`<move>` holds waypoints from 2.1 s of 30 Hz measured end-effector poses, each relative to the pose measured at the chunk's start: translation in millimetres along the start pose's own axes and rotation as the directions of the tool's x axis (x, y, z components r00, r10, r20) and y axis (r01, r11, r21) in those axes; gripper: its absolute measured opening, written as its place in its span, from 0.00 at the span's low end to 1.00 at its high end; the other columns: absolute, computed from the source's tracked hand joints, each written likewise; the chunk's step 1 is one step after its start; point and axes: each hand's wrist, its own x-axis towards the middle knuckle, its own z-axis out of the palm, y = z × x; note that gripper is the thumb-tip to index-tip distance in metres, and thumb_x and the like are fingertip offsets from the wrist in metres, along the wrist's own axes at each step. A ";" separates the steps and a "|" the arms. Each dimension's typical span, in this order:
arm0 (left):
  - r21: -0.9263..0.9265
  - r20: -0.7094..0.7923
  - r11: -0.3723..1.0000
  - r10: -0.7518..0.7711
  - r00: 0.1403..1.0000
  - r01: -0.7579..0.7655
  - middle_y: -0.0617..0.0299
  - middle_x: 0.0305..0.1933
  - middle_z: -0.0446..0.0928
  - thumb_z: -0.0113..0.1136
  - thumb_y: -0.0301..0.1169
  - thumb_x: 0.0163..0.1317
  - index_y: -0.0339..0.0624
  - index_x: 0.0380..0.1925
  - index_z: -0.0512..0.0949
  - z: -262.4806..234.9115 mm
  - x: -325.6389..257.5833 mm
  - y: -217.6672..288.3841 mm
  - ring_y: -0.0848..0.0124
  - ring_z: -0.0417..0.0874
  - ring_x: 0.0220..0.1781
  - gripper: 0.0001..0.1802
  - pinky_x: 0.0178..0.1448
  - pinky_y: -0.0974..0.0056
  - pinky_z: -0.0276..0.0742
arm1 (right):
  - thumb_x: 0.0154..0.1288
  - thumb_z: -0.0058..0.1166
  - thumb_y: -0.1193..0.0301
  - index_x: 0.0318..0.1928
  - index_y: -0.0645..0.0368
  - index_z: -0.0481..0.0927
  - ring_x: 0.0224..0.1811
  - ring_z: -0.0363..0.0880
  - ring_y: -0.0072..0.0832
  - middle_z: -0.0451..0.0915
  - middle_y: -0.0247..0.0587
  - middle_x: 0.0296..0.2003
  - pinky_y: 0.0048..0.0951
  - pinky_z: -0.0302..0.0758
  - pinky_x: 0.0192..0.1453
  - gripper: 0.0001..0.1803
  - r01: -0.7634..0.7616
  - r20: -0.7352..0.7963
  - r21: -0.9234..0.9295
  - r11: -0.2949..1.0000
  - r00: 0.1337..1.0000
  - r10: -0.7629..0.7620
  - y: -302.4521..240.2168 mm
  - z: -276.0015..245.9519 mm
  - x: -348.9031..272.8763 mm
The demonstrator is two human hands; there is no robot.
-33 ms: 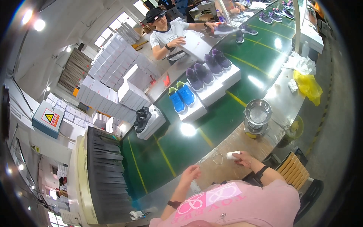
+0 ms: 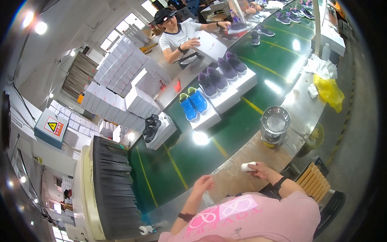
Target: The recorder trims excess material from a shoe part with scissors and then cleans the outsoles of finished shoes with a cloth and solvent at a conveyor belt.
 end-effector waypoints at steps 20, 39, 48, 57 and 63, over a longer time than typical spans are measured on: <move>0.952 -0.109 0.283 0.665 0.738 -0.115 0.42 0.69 0.61 0.67 0.61 0.51 0.59 0.68 0.63 -46.9 373.0 252.5 0.46 0.56 0.73 0.46 0.68 0.28 0.50 | 0.69 0.58 0.69 0.56 0.66 0.76 0.40 0.86 0.29 0.83 0.45 0.47 0.23 0.82 0.42 0.18 -0.370 0.071 -0.091 0.924 0.923 0.377 20.3 33.2 75.6; 0.543 -0.430 0.726 0.673 0.602 -0.423 0.53 0.48 0.76 0.82 0.37 0.43 0.29 0.47 0.74 -127.1 277.4 211.9 0.61 0.76 0.51 0.36 0.57 0.58 0.71 | 0.66 0.63 0.62 0.54 0.63 0.78 0.36 0.84 0.21 0.84 0.38 0.45 0.20 0.81 0.41 0.22 -0.364 0.063 -0.118 0.924 0.926 0.373 25.1 29.7 77.3; -0.249 -0.515 0.883 0.228 0.827 -0.398 0.55 0.62 0.70 0.59 0.26 0.66 0.43 0.66 0.62 -101.6 61.6 65.5 0.55 0.74 0.61 0.29 0.59 0.45 0.77 | 0.66 0.63 0.59 0.50 0.63 0.79 0.34 0.82 0.18 0.84 0.34 0.37 0.16 0.77 0.35 0.21 -0.205 0.154 -0.219 0.954 0.958 0.241 20.3 33.6 53.6; 0.051 -0.452 0.998 0.046 0.891 -0.026 0.47 0.59 0.73 0.61 0.41 0.65 0.45 0.63 0.67 -96.7 10.4 -67.0 0.55 0.78 0.57 0.28 0.58 0.53 0.76 | 0.60 0.68 0.59 0.51 0.57 0.80 0.41 0.78 0.19 0.82 0.32 0.42 0.23 0.76 0.46 0.23 0.230 0.118 -0.473 0.851 0.973 -0.198 -63.3 61.5 -42.1; 0.426 -0.410 0.902 0.123 0.904 0.071 0.45 0.54 0.76 0.65 0.41 0.61 0.39 0.56 0.72 -86.7 2.8 -120.8 0.52 0.80 0.54 0.27 0.56 0.52 0.77 | 0.55 0.68 0.66 0.48 0.58 0.81 0.44 0.83 0.29 0.84 0.42 0.42 0.31 0.79 0.49 0.21 0.498 -0.029 -0.794 0.350 0.542 -0.840 -156.4 90.6 -122.7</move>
